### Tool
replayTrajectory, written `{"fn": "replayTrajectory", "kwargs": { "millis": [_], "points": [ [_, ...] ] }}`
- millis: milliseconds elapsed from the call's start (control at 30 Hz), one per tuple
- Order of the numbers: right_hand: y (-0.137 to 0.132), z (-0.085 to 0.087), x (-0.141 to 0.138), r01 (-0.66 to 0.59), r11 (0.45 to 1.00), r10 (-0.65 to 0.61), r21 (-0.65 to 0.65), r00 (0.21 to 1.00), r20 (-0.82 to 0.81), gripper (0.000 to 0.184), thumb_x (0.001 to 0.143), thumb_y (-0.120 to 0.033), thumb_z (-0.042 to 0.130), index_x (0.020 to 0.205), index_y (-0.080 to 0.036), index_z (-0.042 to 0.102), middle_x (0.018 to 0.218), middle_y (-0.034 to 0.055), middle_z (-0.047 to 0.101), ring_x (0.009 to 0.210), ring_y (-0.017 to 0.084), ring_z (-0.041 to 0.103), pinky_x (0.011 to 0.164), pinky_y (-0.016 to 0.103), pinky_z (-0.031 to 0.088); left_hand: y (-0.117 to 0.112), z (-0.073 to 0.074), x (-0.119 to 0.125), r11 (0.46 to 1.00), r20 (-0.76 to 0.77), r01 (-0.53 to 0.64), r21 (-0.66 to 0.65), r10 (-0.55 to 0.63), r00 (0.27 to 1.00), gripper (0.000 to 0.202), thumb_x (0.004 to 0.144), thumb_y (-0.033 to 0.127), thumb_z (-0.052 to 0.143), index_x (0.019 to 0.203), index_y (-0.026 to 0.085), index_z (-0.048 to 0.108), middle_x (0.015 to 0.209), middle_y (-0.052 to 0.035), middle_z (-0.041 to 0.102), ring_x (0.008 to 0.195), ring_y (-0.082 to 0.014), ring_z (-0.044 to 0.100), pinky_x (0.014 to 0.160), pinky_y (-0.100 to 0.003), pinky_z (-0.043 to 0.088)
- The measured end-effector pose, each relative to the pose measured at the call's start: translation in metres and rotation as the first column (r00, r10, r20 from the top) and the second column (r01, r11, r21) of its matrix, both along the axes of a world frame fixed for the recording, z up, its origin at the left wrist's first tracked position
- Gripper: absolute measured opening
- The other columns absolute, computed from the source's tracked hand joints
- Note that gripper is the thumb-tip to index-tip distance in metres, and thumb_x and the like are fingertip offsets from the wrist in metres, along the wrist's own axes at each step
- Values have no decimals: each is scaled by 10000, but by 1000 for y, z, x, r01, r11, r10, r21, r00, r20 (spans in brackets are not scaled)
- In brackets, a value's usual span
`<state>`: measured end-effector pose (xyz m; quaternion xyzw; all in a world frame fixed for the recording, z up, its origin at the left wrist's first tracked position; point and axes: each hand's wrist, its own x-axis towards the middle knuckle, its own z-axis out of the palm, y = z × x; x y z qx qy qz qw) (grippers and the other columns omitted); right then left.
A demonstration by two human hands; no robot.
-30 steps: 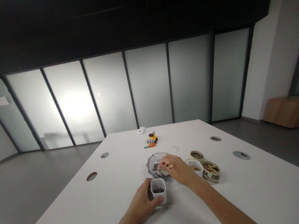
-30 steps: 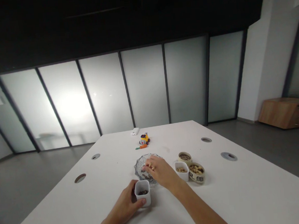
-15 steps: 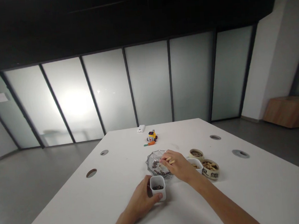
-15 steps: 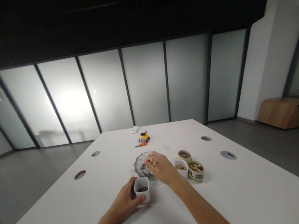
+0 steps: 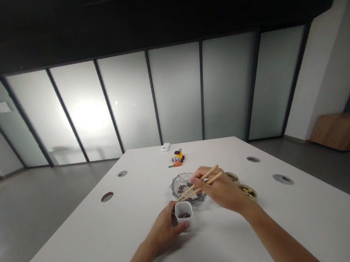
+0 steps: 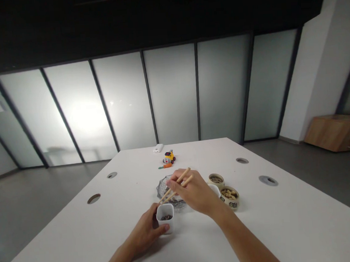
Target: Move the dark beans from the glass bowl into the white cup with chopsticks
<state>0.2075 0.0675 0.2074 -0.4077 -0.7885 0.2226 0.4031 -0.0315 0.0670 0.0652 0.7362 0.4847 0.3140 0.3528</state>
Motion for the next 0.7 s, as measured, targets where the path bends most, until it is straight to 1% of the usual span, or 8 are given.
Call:
{"fn": "replayTrajectory", "kwargs": {
  "millis": [67,133,167,267,367,467,567,700],
  "points": [
    [9,-10,-3,21,994,-19,105,1000,-18,328,1025,-430,572,799,-228,698,775,25,721,741,204,654,698,304,487,0,0,0,1000,-6,-3,-2,3,1000,446,831,427,779,1164,175,622,1077,-69,731,953,-260,636,829,-317,461],
    [22,-25,-5,23,985,-19,171,1000,-25,303,1035,-404,576,822,-226,699,818,32,724,776,208,658,745,312,495,0,-1,0,1000,-18,-8,-3,8,1000,438,830,412,780,1165,178,623,1077,-65,735,953,-260,642,825,-315,459],
    [28,-34,-6,14,983,-10,183,1000,-25,296,1041,-392,575,829,-227,700,835,35,724,791,210,661,760,314,499,0,-1,0,1000,-21,-6,0,6,1000,436,833,413,779,1165,179,622,1082,-65,737,957,-261,647,826,-315,459],
    [42,-60,-11,5,987,-4,163,1000,-4,281,1045,-377,586,830,-232,696,844,35,721,801,213,675,758,314,506,-1,-1,0,1000,-11,16,11,-16,1000,445,850,445,772,1172,182,615,1088,-64,744,958,-260,659,821,-311,461],
    [47,-76,-15,4,989,-7,145,1000,21,287,1052,-373,594,812,-237,677,844,35,724,826,220,687,767,318,512,-1,0,0,1000,-21,17,14,-17,1000,441,856,456,767,1168,186,612,1079,-56,745,949,-255,661,811,-305,458],
    [48,-81,-17,-1,991,-4,134,999,36,277,1051,-360,600,813,-237,672,859,37,727,849,223,692,784,323,515,-1,0,0,1000,-53,7,14,-7,999,430,851,427,763,1176,190,612,1088,-53,744,952,-253,655,814,-304,455],
    [47,-81,-17,4,994,-9,114,999,41,251,1039,-341,610,824,-230,677,867,38,719,838,221,690,776,322,513,-1,0,-1,1000,-60,7,24,-6,998,438,847,396,765,1202,189,616,1124,-60,742,986,-258,652,842,-310,459],
    [45,-79,-16,7,995,-8,98,1000,9,230,1027,-331,610,830,-232,678,870,36,713,828,218,688,762,319,510,-1,0,-1,999,-59,7,31,-5,998,442,855,411,762,1208,184,624,1130,-65,740,991,-261,651,851,-317,465]
  ]
}}
